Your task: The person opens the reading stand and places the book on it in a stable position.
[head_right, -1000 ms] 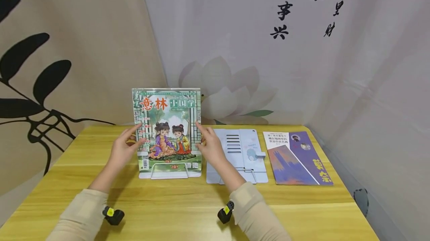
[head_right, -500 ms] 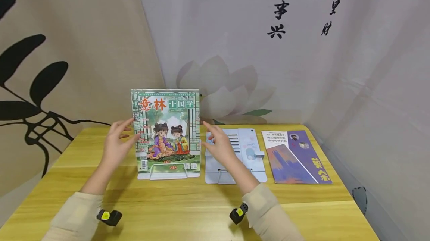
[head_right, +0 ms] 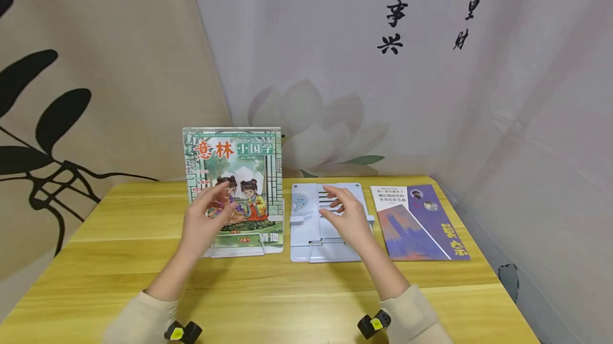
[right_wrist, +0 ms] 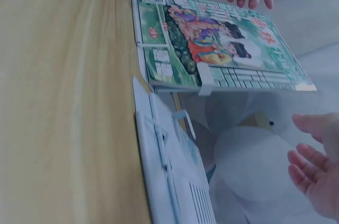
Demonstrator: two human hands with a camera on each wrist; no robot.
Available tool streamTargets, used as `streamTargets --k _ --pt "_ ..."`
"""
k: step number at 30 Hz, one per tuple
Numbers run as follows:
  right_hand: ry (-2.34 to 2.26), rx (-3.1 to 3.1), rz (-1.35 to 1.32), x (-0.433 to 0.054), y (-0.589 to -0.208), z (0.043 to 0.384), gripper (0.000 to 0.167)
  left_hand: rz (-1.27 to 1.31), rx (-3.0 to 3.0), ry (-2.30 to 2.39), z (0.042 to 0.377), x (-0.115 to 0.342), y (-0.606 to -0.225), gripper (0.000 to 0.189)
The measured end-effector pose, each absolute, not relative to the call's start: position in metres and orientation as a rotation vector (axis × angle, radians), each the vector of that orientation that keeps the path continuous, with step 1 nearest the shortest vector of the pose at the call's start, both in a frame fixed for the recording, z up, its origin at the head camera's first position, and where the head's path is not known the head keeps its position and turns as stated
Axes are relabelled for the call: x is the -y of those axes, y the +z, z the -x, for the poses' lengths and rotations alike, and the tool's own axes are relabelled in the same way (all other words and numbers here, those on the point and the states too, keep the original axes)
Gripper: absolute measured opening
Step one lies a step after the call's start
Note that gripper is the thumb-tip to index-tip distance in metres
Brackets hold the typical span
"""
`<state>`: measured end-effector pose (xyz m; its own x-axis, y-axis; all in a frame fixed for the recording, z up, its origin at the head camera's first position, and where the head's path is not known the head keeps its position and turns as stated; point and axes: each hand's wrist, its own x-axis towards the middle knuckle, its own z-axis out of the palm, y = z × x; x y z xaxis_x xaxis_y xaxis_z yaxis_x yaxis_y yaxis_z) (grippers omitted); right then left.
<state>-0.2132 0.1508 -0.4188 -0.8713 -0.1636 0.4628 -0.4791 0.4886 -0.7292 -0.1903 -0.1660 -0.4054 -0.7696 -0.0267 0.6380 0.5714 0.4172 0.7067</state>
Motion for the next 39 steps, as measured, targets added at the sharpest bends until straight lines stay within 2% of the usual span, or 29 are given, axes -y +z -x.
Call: streamTargets --k 12,19,30,39 --pt "1.371 2.435 -0.376 -0.196 -0.444 0.193 0.045 0.599 2.083 -1.476 0.179 0.102 -0.435 0.045" --pt "1.425 2.522 -0.29 -0.215 -0.464 0.187 0.041 0.561 2.203 -1.619 0.173 0.071 -0.456 0.038" --pt "1.604 2.628 -0.322 -0.229 -0.491 0.182 0.038 0.518 2.381 -1.66 0.177 0.045 -0.486 0.033" --pt "1.433 2.684 -0.248 -0.228 -0.505 0.179 0.035 0.449 2.508 -1.597 0.173 0.028 -0.506 0.034"
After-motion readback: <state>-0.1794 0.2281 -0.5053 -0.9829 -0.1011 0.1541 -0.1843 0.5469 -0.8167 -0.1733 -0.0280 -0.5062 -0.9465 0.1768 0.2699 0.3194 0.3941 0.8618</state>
